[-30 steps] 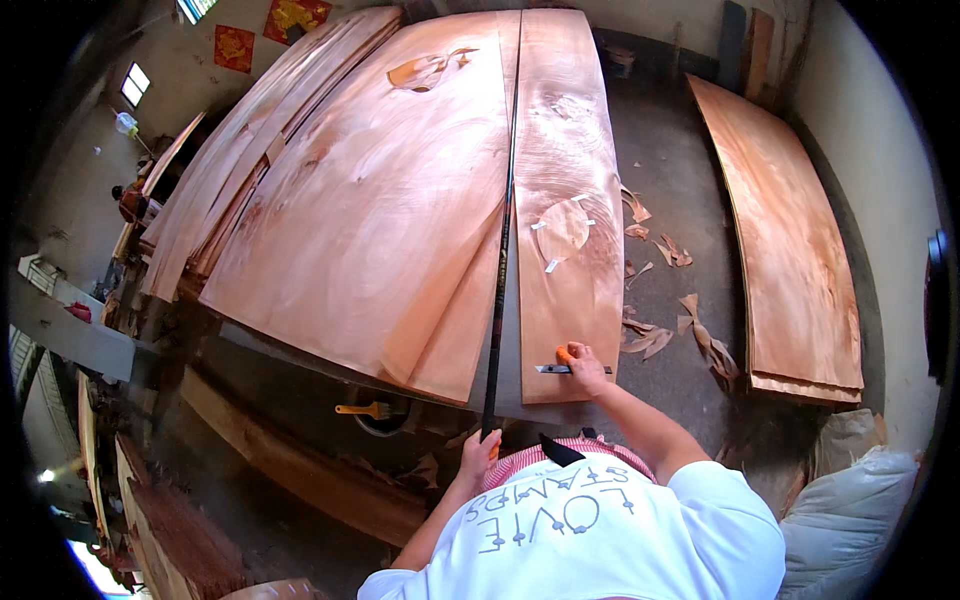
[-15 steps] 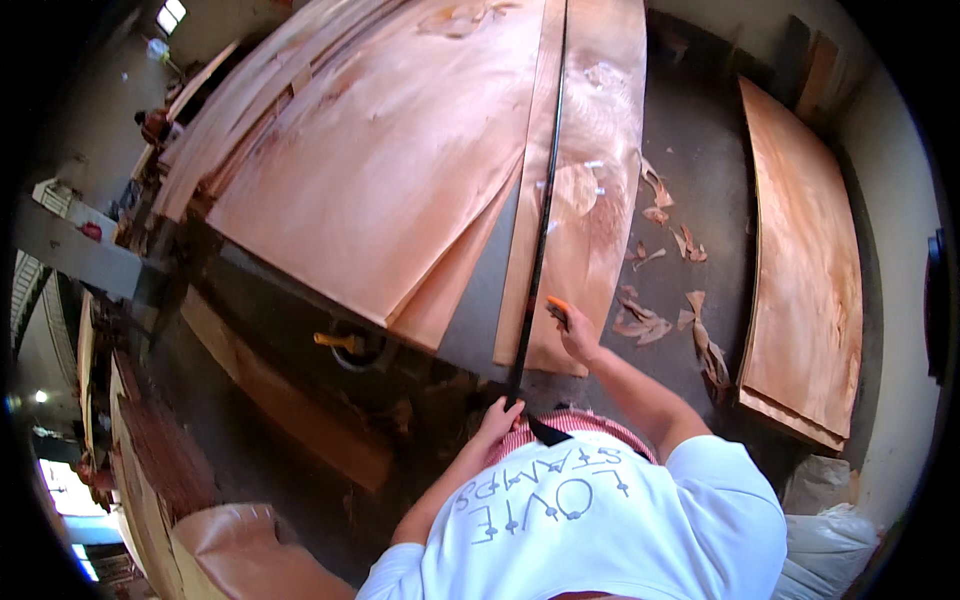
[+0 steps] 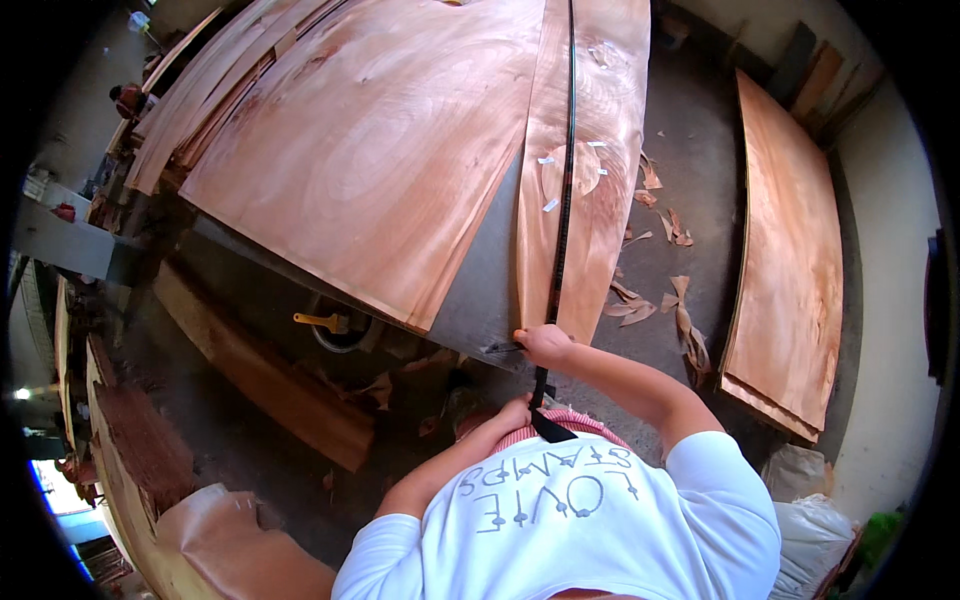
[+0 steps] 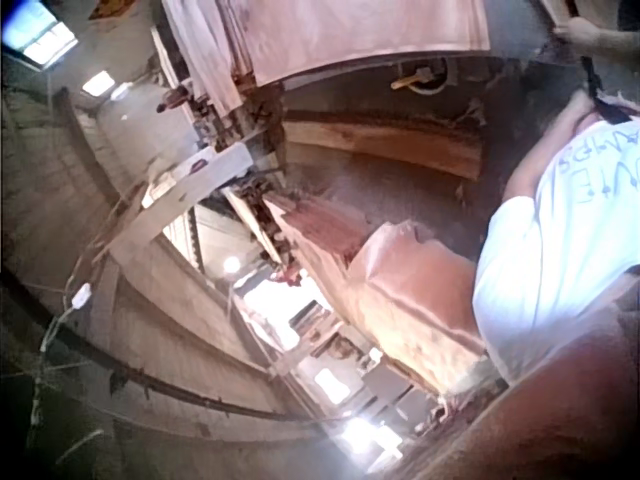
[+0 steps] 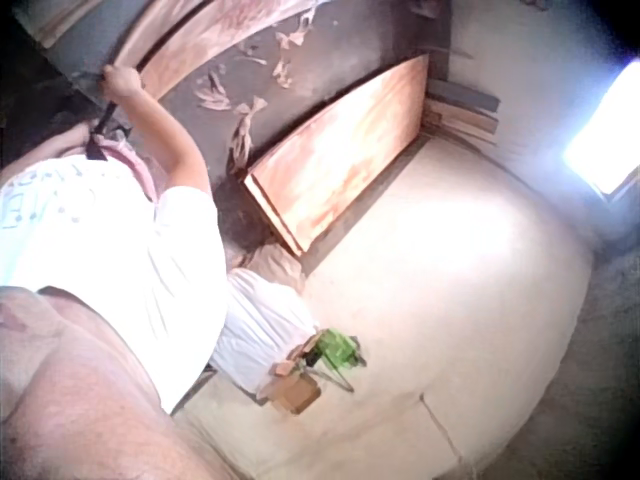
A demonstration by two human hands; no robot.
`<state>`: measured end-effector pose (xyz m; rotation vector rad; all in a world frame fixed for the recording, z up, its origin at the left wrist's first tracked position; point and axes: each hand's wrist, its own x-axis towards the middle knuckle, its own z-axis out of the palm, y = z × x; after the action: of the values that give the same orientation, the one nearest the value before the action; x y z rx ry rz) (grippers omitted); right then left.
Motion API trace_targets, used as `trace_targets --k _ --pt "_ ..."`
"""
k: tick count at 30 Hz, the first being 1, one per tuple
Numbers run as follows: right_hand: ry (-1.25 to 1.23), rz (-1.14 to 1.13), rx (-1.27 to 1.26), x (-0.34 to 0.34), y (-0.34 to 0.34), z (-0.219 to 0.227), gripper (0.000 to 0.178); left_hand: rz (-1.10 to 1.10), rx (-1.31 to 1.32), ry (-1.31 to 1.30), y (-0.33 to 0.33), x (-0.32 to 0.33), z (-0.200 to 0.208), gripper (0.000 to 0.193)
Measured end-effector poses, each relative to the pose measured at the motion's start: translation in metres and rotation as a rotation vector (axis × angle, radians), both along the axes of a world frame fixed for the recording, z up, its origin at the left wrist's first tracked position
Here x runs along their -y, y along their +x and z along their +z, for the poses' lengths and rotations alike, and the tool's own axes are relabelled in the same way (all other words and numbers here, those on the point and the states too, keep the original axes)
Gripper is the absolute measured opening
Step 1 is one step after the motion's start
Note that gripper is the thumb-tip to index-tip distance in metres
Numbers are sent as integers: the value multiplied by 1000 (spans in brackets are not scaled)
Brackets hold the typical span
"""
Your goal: The person patches a large wood veneer sheet by cutting out damaged circular areas with a utility knife and applying replacement patches. They use a long straightedge to guide their cuts and smooth the surface of the veneer by hand.
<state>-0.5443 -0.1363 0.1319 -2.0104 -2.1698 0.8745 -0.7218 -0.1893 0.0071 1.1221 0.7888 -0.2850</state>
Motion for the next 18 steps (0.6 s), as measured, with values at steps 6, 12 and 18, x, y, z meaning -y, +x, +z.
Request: trace_targets --k 6,12,18 --pt "210 -231 -282 -22 -28 39 18 -178 105 177 0 -24 27 29" --pt "392 -239 -525 -128 -109 141 16 -136 128 167 -26 -58 70 32" --pt "411 -397 -710 -103 -89 168 17 -303 -28 394 -47 -77 72 39"
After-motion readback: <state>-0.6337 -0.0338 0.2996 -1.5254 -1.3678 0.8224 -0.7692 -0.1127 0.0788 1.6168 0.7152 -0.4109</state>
